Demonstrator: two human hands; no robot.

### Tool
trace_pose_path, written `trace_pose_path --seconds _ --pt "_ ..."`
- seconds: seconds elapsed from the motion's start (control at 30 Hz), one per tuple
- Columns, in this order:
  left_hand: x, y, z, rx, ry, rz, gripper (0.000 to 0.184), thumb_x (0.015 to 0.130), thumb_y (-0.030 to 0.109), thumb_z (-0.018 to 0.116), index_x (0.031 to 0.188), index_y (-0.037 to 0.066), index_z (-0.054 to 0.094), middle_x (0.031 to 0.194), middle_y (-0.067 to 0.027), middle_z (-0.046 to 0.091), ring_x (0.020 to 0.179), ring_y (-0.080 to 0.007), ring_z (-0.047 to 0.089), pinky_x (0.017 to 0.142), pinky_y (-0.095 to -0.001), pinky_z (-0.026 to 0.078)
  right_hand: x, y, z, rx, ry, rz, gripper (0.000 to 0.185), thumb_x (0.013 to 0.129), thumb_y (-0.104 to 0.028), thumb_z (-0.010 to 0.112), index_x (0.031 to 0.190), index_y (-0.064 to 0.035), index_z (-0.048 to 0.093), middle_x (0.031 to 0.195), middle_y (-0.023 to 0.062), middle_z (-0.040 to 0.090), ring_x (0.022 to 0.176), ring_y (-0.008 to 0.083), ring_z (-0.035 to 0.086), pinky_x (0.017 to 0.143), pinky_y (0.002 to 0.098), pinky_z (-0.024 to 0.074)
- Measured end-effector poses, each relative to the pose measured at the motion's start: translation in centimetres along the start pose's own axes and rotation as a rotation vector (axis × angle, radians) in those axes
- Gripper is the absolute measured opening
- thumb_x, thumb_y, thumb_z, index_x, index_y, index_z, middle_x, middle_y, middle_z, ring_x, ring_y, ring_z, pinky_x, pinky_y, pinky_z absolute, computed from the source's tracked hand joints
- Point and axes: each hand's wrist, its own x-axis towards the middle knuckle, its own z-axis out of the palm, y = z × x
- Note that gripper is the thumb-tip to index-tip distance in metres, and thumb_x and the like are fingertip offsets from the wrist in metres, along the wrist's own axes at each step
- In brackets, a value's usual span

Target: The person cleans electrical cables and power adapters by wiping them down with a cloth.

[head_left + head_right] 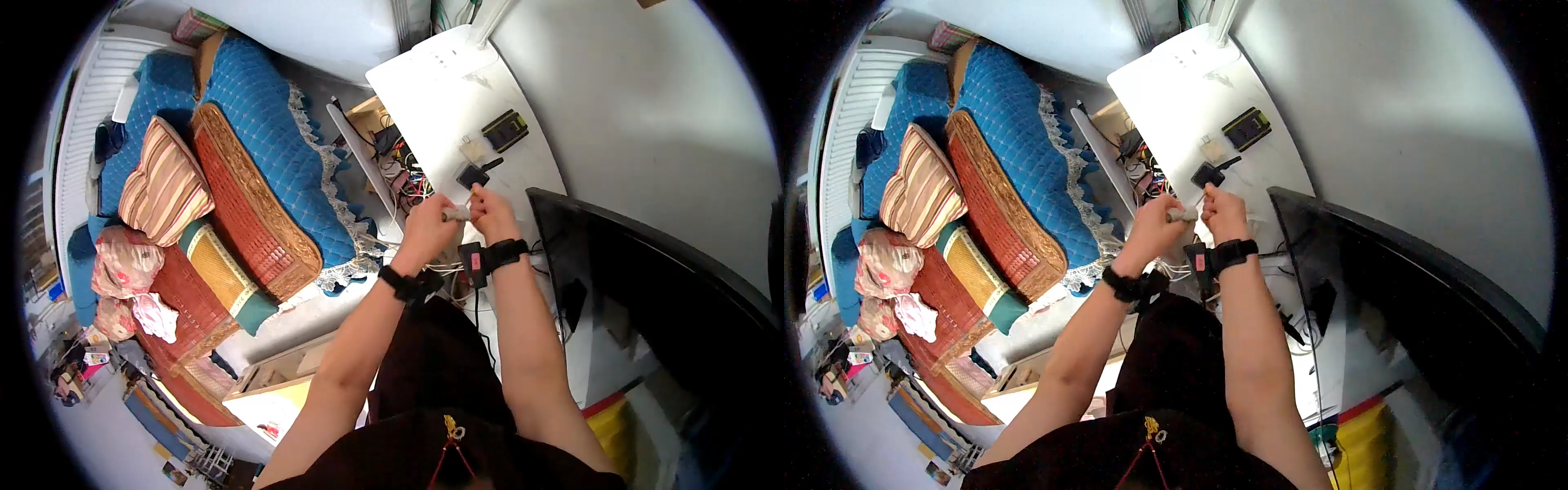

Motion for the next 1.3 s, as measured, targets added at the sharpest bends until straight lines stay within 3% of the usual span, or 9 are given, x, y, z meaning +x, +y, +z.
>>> trace_pose_path --seconds 0.3,0.4,0.53,0.67,0.7,0.77,0.83,1.17,1.3 --pt "-4.3 0.7 -4.3 0.045 -0.064 0.014 0.025 0.067 0.018 0.062 0.086 0.004 0.054 0.064 -0.0122 0.057 0.054 -0.0213 0.056 0.051 -0.0308 0.042 -0.7 -1.0 -0.4 0.164 -0.087 0.072 0.017 0.086 -0.019 0.057 0.078 -0.0067 0.050 0.057 -0.0045 0.037 0.040 0.0028 0.028 0.034 0.0165 0.0204" --pt "-1.7 0.9 -3.5 -0.022 -0.068 0.016 0.027 0.068 0.020 0.062 0.088 0.004 0.054 0.072 -0.0175 0.059 0.067 -0.0303 0.059 0.061 -0.0368 0.045 -1.4 -1.5 -1.0 0.181 -0.129 0.127 0.019 0.085 -0.022 0.059 0.082 -0.0043 0.053 0.059 -0.0033 0.039 0.043 0.0034 0.031 0.035 0.0159 0.0223" --pt "0.4 1.1 -2.1 -0.073 -0.158 -0.014 0.031 0.069 0.022 0.063 0.090 0.002 0.053 0.076 -0.0163 0.060 0.070 -0.0256 0.060 0.063 -0.0328 0.046 -2.9 -1.7 -1.7 0.238 -0.293 0.193 0.021 0.085 -0.023 0.060 0.086 -0.0025 0.054 0.062 -0.0024 0.044 0.046 0.0044 0.034 0.037 0.0156 0.0254" --pt "2.0 0.0 -1.1 -0.286 -0.200 -0.127 0.034 0.069 0.024 0.064 0.093 0.002 0.053 0.077 -0.0131 0.060 0.069 -0.0198 0.058 0.062 -0.0302 0.045 -2.6 -0.5 -2.0 0.136 -0.332 0.154 0.016 0.084 -0.017 0.059 0.086 -0.0020 0.057 0.062 -0.0008 0.048 0.053 0.0072 0.043 0.042 0.0163 0.0321" --pt "2.0 0.9 -1.0 -0.358 -0.234 -0.156 0.028 0.072 0.018 0.064 0.093 0.004 0.052 0.070 -0.0026 0.053 0.063 -0.0100 0.048 0.052 -0.0241 0.037 -2.5 -0.1 -2.1 0.084 -0.347 0.082 0.015 0.083 -0.017 0.061 0.085 -0.0026 0.058 0.063 -0.0006 0.048 0.053 0.0071 0.043 0.042 0.0167 0.0322" --pt "2.1 0.6 0.5 -0.321 -0.239 -0.069 0.029 0.071 0.016 0.065 0.093 0.004 0.052 0.070 -0.0027 0.054 0.064 -0.0106 0.049 0.053 -0.0245 0.038 -2.1 0.2 -2.0 0.031 -0.362 0.009 0.014 0.082 -0.017 0.062 0.085 -0.0033 0.059 0.063 -0.0004 0.048 0.053 0.0071 0.043 0.041 0.0172 0.0322" --pt "1.6 0.6 1.3 -0.264 -0.259 -0.026 0.029 0.069 0.012 0.066 0.093 0.003 0.052 0.071 -0.0042 0.055 0.064 -0.0123 0.051 0.055 -0.0264 0.041 -2.4 -0.1 -1.3 -0.101 -0.107 -0.182 0.013 0.079 -0.016 0.064 0.078 -0.0053 0.058 0.061 -0.0012 0.047 0.050 0.0061 0.041 0.040 0.0183 0.0312" --pt "-7.7 2.2 -5.2 0.090 -0.112 0.067 0.019 0.070 0.008 0.059 0.088 0.004 0.055 0.062 -0.0126 0.055 0.052 -0.0223 0.054 0.051 -0.0339 0.041 -2.7 -0.6 -0.1 0.011 -0.032 -0.062 0.015 0.083 -0.017 0.061 0.080 -0.0037 0.054 0.059 -0.0027 0.044 0.047 0.0044 0.039 0.038 0.0154 0.0302" --pt "-12.6 0.7 -8.1 0.015 -0.100 0.015 0.019 0.070 0.008 0.060 0.088 0.005 0.055 0.064 -0.0110 0.054 0.053 -0.0163 0.052 0.051 -0.0300 0.040 -2.6 -0.9 -0.6 0.010 -0.012 -0.026 0.016 0.084 -0.018 0.061 0.082 -0.0043 0.054 0.059 -0.0034 0.045 0.046 0.0035 0.038 0.037 0.0150 0.0292"
